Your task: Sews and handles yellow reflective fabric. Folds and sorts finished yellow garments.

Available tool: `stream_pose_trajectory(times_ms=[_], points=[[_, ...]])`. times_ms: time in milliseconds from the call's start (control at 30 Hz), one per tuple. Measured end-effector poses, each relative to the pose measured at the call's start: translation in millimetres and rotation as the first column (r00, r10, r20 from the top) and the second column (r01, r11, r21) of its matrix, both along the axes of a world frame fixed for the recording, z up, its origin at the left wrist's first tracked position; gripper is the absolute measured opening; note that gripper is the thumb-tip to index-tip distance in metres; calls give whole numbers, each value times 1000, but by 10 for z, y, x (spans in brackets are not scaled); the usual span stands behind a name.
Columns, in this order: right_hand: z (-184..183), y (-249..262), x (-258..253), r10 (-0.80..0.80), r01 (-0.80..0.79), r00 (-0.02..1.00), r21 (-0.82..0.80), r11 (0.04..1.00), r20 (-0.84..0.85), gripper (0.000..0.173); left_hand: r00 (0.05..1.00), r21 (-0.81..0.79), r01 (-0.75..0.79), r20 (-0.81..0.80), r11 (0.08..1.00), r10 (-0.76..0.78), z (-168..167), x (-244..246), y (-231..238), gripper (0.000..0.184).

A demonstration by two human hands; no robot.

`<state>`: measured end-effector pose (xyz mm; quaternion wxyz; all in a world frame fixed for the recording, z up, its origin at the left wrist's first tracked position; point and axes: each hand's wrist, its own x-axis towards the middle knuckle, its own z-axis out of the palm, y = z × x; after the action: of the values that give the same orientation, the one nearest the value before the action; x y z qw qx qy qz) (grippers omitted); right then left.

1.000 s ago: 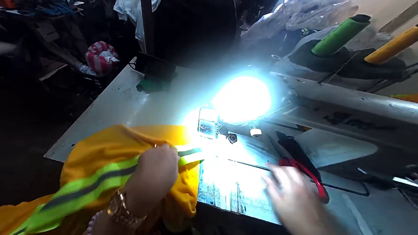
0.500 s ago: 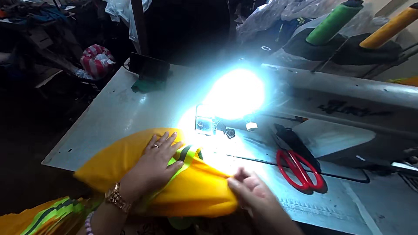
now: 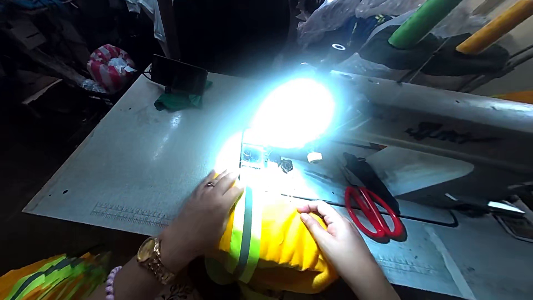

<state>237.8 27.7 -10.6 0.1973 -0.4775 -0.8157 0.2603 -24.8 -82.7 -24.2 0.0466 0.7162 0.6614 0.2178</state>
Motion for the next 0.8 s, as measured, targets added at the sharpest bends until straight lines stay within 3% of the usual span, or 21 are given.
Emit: stream_pose_trajectory(times_ms=[100, 200, 367, 533, 800], points=[[-49, 16, -40, 11, -12, 1000, 75, 997, 13, 18, 989, -109, 120, 97, 987, -109, -55, 139, 60, 40], [-101, 102, -28, 18, -22, 999, 171, 985, 28, 21, 989, -156, 146, 20, 977, -145, -91, 182, 116, 50], [-73, 323, -130, -11, -25, 992, 276, 961, 125, 22, 974, -41, 179, -136, 983, -183, -75, 17, 440, 55], [-26, 475, -246, -85, 35, 981, 271, 962, 174, 19, 982, 174, 166, -119, 971, -146, -82, -99, 767, 48], [-85, 552, -245, -84, 32, 987, 353, 935, 134, 20, 981, 57, 187, -56, 981, -184, -61, -141, 819, 50]])
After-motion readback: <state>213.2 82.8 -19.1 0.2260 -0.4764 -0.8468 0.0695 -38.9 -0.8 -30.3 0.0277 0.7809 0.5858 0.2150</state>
